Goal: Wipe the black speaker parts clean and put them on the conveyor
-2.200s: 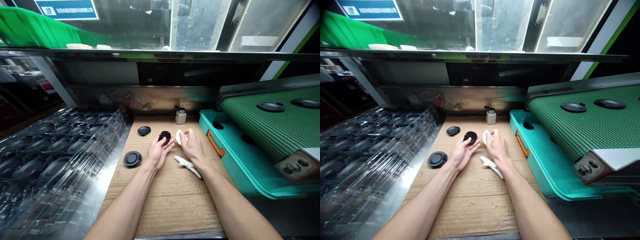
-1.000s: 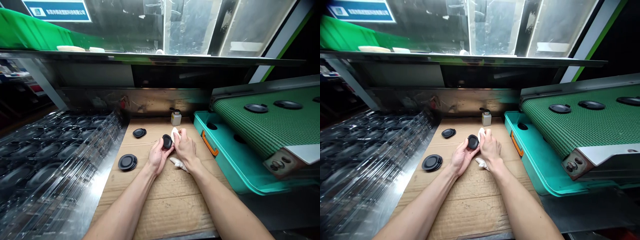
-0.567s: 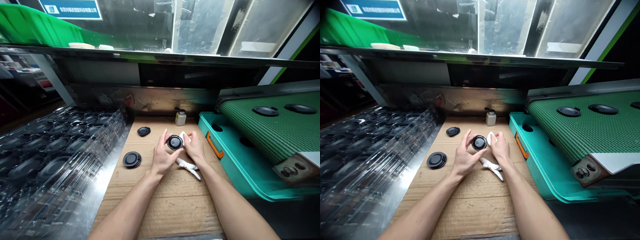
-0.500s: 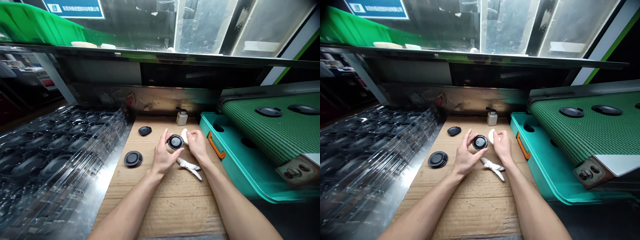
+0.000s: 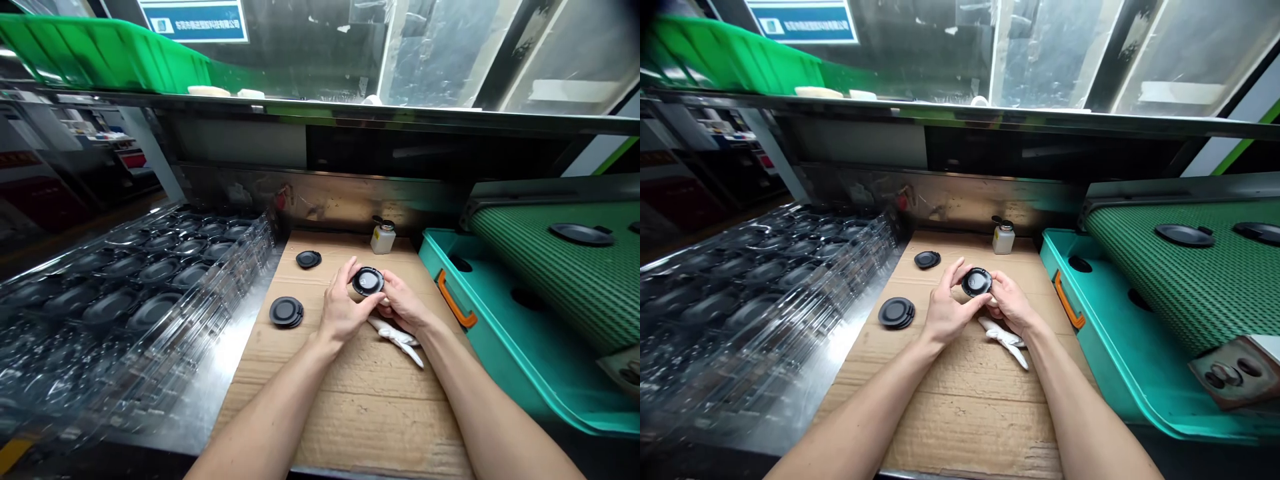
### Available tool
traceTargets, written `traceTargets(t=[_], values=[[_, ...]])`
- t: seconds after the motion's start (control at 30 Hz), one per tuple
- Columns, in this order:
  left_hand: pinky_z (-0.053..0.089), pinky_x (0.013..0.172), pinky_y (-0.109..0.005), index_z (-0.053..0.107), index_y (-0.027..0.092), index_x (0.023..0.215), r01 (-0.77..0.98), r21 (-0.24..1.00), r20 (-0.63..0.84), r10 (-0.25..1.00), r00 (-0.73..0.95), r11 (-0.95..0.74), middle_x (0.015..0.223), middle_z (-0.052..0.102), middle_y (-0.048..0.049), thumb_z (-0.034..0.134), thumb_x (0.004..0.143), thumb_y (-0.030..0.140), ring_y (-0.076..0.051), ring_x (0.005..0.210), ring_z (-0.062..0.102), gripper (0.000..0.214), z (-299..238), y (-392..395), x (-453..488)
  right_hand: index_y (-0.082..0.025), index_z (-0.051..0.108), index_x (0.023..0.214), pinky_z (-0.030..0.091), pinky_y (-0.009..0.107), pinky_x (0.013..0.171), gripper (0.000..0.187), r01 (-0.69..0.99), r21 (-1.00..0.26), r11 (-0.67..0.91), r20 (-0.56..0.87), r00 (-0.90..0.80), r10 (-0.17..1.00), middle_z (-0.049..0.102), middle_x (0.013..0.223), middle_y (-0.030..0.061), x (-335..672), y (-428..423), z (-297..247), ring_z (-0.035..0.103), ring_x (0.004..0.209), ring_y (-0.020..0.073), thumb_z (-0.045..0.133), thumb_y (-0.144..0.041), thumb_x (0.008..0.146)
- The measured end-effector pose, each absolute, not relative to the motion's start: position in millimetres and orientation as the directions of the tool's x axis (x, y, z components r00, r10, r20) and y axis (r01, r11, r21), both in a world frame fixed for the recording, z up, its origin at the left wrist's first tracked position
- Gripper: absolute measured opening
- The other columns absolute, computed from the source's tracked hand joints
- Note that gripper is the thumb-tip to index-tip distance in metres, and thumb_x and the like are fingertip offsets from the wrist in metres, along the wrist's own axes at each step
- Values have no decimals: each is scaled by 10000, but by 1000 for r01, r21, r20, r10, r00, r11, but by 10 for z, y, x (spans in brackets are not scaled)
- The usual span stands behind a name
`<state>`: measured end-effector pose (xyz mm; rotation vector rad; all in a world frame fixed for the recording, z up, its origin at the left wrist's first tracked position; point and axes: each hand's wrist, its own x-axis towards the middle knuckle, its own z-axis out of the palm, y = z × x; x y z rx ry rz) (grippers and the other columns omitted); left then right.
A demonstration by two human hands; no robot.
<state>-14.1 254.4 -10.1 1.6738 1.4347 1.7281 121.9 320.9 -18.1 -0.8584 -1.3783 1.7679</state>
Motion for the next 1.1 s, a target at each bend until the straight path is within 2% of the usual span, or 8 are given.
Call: traceTargets(t=[0.07,0.17,0.27,0.33,0.4,0.53,0.8,1.1], values=[[439,1029,-389,411,226,1328,396,816,544,790,-283,-421,1262,579,-102,746,710,339,-217,1177,549,711,-97,2548,-175,-221,514,921,179,171,367,431,-49,-994,-94,-61,-458,887,405,491,-102,1260,3243,-190,264,377,51,664,-569,716],[443,1005,-398,449,228,1273,453,797,564,759,-326,-398,1233,575,-106,734,720,325,-229,1162,547,629,-60,2561,-230,-199,540,881,272,213,428,423,201,-973,113,65,-229,971,541,578,-33,1330,3321,-225,419,448,104,586,-600,757],[443,970,-401,474,227,1242,565,738,608,728,-317,-370,1199,577,-107,736,711,333,-244,1127,547,602,31,2627,-373,-197,578,866,338,265,550,385,578,-781,237,250,-57,966,617,672,25,1401,3414,-296,546,606,179,523,-571,799],[448,923,-379,533,220,1171,641,691,618,732,-285,-334,1149,604,-95,704,735,388,-241,1068,562,498,118,2718,-572,-203,594,877,335,276,589,363,712,-662,235,289,-47,956,639,720,41,1430,3458,-343,576,671,200,490,-547,825],[460,838,-331,596,201,1047,684,687,558,780,-281,-246,1036,649,-75,573,820,479,-212,947,595,360,207,2839,-850,-211,600,899,326,272,601,345,746,-623,236,275,-75,959,654,760,47,1437,3474,-370,594,717,204,467,-525,849],[436,674,-285,620,137,894,759,642,346,842,-415,109,791,662,-84,192,932,537,-184,726,595,586,323,3093,-1407,-230,598,930,295,262,578,343,770,-596,226,246,-93,965,664,776,43,1417,3458,-365,604,756,205,444,-531,874],[425,753,-311,663,184,809,876,411,215,907,-362,252,819,693,-101,376,877,503,-234,810,625,434,232,3442,-1708,-247,574,930,254,260,557,350,767,-598,231,243,-101,965,666,751,31,1408,3467,-362,617,731,196,385,-540,907],[437,855,-410,682,180,1008,909,250,99,925,-367,334,1094,653,-178,268,870,586,-332,1032,609,596,63,3620,-1772,-256,562,949,253,266,559,329,776,-583,242,263,-102,959,676,761,25,1404,3475,-353,622,711,195,376,-526,918]])
